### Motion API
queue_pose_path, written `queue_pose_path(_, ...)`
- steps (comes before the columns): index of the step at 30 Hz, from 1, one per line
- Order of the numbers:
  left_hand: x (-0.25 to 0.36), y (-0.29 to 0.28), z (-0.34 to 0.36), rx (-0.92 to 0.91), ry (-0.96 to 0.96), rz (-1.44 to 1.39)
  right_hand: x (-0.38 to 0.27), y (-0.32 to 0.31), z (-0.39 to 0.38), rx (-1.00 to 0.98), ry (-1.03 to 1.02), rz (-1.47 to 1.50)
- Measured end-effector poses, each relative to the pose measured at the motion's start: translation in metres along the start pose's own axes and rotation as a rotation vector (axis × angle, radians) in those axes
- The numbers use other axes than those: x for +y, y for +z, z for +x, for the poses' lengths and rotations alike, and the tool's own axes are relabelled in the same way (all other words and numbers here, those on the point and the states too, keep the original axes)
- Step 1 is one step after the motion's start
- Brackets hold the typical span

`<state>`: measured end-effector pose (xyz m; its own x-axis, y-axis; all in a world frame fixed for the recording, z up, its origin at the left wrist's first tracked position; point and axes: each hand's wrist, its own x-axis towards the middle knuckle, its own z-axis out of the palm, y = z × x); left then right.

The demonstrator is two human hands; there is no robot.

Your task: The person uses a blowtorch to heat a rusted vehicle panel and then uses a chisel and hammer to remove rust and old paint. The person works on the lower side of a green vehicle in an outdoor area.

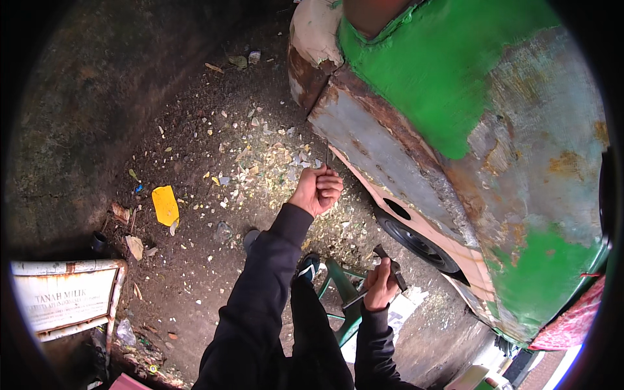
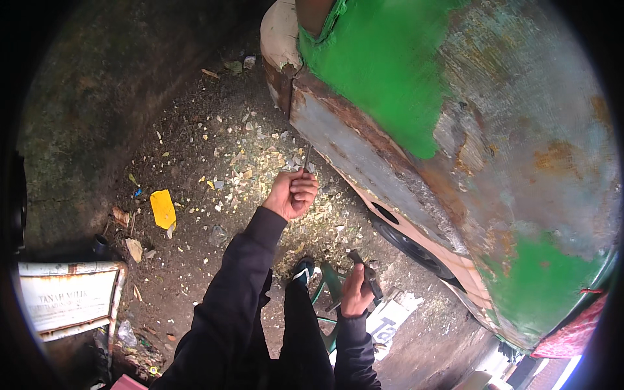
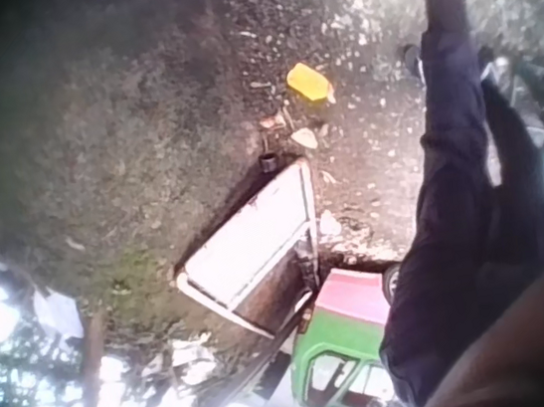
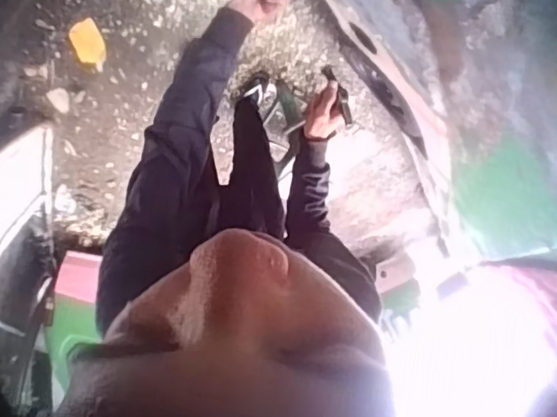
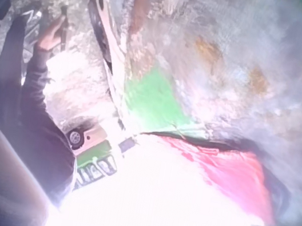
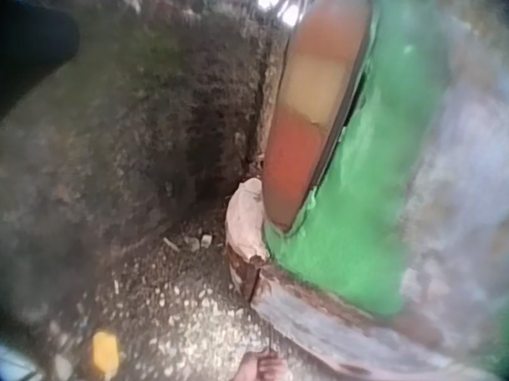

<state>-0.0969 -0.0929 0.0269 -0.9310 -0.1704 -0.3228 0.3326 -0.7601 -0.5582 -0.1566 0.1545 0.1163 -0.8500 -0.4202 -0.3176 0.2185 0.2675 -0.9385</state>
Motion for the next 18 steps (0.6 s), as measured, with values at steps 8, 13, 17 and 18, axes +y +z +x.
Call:
queue_pose_path(8, -0.022, -0.012, -0.011, -0.025, -0.049, 0.138, 0.003, -0.002, 0.004, -0.058, -0.027, 0.048)
queue_pose_path(13, -0.044, -0.015, -0.018, -0.139, -0.013, 0.249, -0.004, 0.003, 0.005, -0.061, -0.047, -0.037)
queue_pose_path(17, -0.062, -0.017, -0.006, -0.155, 0.016, 0.151, -0.010, 0.000, 0.004, -0.073, -0.032, -0.008)
queue_pose_path(18, -0.064, -0.020, -0.001, -0.160, 0.017, 0.156, -0.010, -0.001, 0.005, -0.075, -0.036, -0.023)
